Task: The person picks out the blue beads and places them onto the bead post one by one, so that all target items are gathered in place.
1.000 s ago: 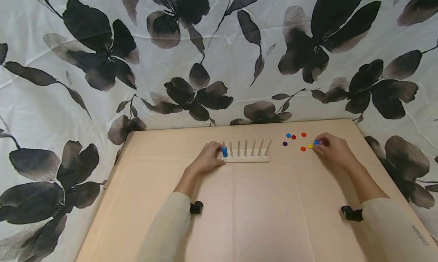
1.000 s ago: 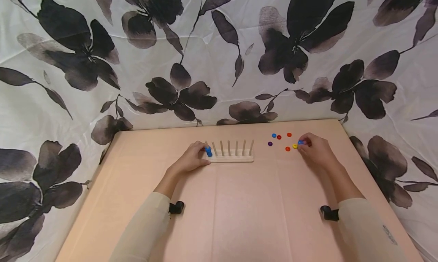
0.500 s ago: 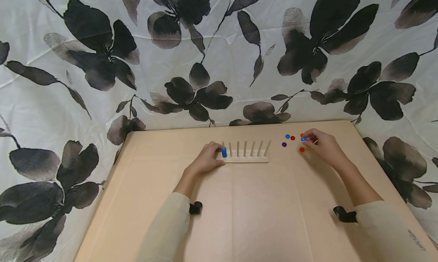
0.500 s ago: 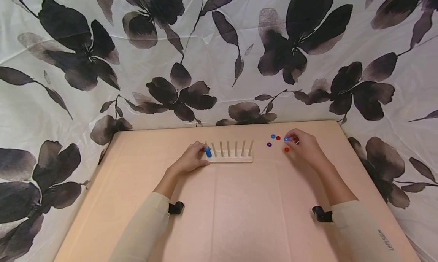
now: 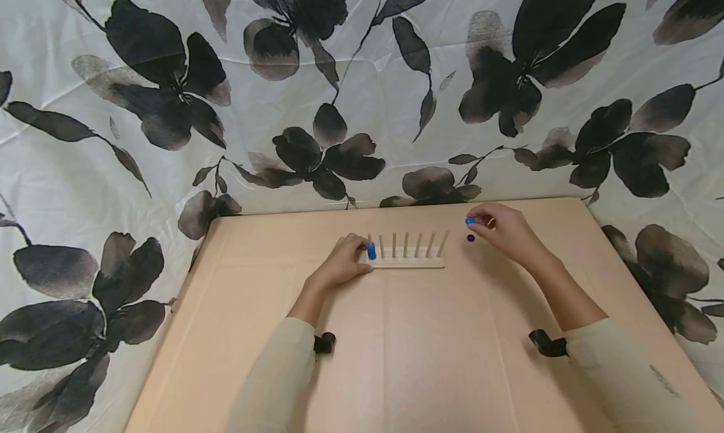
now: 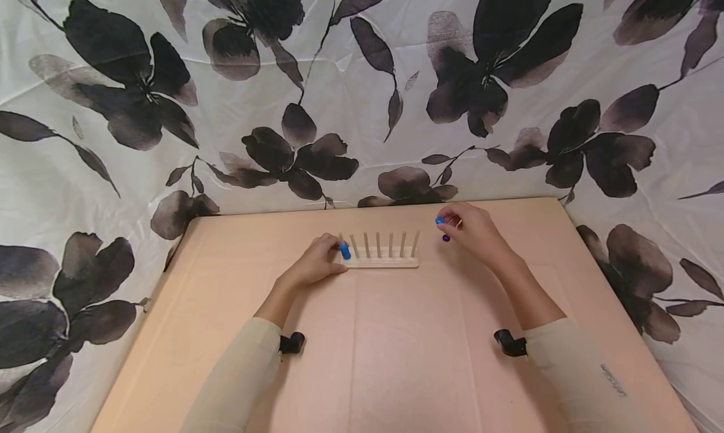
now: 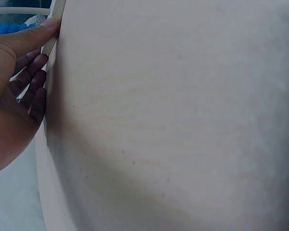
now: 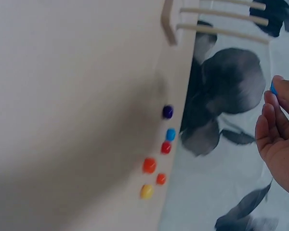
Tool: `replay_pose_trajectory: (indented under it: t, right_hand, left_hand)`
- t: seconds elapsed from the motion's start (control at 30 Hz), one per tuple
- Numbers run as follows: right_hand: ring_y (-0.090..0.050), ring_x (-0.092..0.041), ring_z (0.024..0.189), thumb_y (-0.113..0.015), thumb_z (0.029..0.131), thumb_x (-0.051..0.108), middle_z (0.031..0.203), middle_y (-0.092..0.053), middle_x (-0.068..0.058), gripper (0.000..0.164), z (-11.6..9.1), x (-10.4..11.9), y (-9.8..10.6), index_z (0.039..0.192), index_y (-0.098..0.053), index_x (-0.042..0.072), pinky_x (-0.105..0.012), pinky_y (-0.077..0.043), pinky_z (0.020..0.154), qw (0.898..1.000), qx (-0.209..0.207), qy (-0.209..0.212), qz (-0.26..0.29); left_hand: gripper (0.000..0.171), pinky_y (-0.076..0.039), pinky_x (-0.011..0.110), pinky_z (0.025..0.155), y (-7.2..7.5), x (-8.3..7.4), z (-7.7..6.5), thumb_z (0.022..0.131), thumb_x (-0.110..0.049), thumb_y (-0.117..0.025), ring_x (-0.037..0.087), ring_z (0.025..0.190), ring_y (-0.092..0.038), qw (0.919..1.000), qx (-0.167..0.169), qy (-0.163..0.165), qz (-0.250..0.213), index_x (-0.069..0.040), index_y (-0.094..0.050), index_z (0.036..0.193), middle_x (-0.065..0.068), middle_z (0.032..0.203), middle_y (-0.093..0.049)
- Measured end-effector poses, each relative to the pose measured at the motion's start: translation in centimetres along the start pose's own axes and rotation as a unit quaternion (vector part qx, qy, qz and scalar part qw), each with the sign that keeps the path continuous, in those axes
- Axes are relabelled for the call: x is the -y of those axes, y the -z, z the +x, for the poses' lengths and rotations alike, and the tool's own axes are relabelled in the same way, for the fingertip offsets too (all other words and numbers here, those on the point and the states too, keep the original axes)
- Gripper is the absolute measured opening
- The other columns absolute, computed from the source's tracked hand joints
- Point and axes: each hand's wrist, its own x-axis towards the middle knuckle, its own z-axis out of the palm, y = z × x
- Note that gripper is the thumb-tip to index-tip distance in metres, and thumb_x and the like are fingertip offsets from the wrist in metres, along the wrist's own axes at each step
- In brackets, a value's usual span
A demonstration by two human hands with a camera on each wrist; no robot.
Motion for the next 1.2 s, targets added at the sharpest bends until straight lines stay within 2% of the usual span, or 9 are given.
replay_pose_trajectory:
  t: [0.13, 0.33, 0.73, 0.87, 1.2]
  right_hand:
    - [-0.063, -0.022, 0.086, -0.075, 0.095, 0.014, 0.093, -0.071, -0.007, 0.018, 1.0, 1.5, -0.3, 0.111, -0.073, 0.006, -0.037, -0.055, 0.078, 1.000, 0.001, 0.022, 0.004]
    - [-0.064, -0.021, 0.087, -0.075, 0.095, 0.015, 0.095, -0.072, -0.006, 0.017, 2.2, 3.7, -0.7, 0.112, -0.075, 0.008, -0.033, -0.054, 0.077, 0.999, 0.011, 0.037, 0.022]
    - [-0.065, -0.018, 0.088, -0.080, 0.091, 0.015, 0.094, -0.074, -0.002, 0.015, 4.3, 8.1, -3.1, 0.105, -0.076, 0.010, -0.038, -0.055, 0.081, 0.994, 0.037, 0.095, 0.034]
    - [-0.066, -0.018, 0.089, -0.081, 0.089, 0.014, 0.094, -0.074, -0.002, 0.016, 4.7, 9.1, -4.1, 0.103, -0.076, 0.009, -0.038, -0.055, 0.080, 0.992, 0.038, 0.119, 0.026]
    - [-0.067, -0.018, 0.093, -0.081, 0.090, 0.017, 0.099, -0.073, -0.001, 0.016, 5.5, 10.5, -6.3, 0.104, -0.075, 0.011, -0.035, -0.057, 0.081, 0.988, 0.066, 0.135, 0.020]
  left_hand:
    - [0.055, -0.041, 0.043, 0.111, 0.0, -0.1, 0.1, 0.088, -0.021, -0.084, 0.029, 0.126, -0.047, 1.0000, -0.003, 0.000, 0.002, -0.003, -0.061, 0.134, 0.011, 0.134, -0.057]
    - [0.056, -0.041, 0.043, 0.110, 0.1, -0.1, 0.3, 0.088, -0.021, -0.084, 0.028, 0.125, -0.047, 1.0000, -0.005, -0.002, 0.004, -0.003, -0.061, 0.135, 0.010, 0.133, -0.057]
    - [0.056, -0.042, 0.043, 0.109, 0.2, -0.1, 0.3, 0.087, -0.020, -0.085, 0.028, 0.123, -0.048, 1.0000, -0.003, -0.001, 0.003, -0.003, -0.061, 0.133, 0.010, 0.131, -0.057]
    - [0.056, -0.042, 0.043, 0.109, 0.1, -0.1, 0.2, 0.086, -0.021, -0.085, 0.028, 0.122, -0.049, 1.0000, -0.002, -0.001, 0.005, -0.002, -0.061, 0.133, 0.011, 0.129, -0.058]
    - [0.054, -0.042, 0.043, 0.108, 0.0, 0.0, 0.0, 0.086, -0.021, -0.085, 0.028, 0.120, -0.049, 0.9999, -0.010, -0.006, 0.010, -0.002, -0.062, 0.131, 0.011, 0.127, -0.059]
